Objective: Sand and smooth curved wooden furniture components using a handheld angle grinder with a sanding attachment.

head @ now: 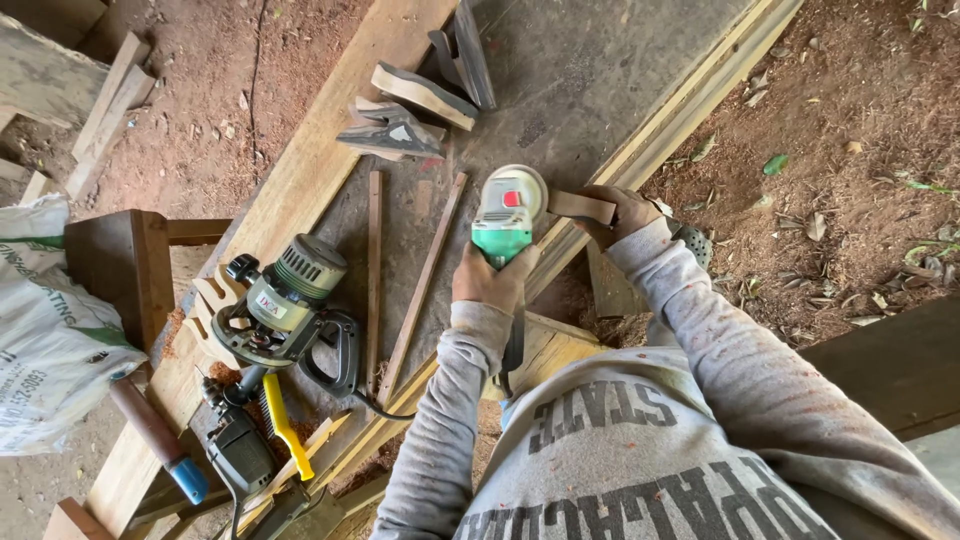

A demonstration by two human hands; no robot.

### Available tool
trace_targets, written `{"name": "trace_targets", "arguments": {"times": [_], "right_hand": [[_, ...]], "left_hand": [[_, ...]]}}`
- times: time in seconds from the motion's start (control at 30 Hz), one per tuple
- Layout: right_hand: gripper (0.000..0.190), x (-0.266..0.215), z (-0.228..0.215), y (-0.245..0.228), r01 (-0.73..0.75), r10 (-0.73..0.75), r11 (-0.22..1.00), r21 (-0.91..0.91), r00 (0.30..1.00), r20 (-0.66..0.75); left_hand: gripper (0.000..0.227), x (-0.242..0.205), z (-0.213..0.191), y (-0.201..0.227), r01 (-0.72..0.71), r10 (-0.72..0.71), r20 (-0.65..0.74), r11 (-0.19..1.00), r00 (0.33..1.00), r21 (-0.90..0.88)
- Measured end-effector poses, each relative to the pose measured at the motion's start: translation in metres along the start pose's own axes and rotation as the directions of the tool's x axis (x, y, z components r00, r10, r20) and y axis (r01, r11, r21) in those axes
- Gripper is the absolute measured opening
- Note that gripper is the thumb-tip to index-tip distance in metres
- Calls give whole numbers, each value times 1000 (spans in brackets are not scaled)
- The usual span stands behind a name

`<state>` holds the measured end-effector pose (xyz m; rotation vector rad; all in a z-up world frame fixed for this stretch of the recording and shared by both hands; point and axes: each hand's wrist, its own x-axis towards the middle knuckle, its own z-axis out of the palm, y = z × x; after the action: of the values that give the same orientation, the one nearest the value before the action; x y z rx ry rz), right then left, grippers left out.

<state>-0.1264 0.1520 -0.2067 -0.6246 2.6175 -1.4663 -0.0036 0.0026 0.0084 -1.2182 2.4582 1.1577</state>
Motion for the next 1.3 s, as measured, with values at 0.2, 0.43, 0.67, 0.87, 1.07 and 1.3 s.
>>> {"name": "trace_targets", "arguments": {"times": [0.2,0.43,0.67,0.87,1.07,1.3], "right_hand": [[53,0,-2,-2,24,-25,999,47,999,23],[51,1,-3,-5,13,-14,997,77,1000,17],[44,1,-1,-3,4,-6,996,90,1000,26],[46,0,-5,-11,-24,22,989,145,1000,16],[56,-1,0,4,-48,47,990,130,999,12],[58,0,8,10,-58,58,992,110,998,8]], "left_hand": [[71,-7,5,4,-15,14,40,999,999,34],[66,0,11,9,21,-21,91,1000,996,-4],[45,27,3,-9,-21,43,116,983,992,-183],[60,15,13,-5,-15,34,90,979,995,-205],[71,7,15,-4,-44,36,93,996,995,82],[73,4,16,1,-15,4,123,996,992,91]]}}
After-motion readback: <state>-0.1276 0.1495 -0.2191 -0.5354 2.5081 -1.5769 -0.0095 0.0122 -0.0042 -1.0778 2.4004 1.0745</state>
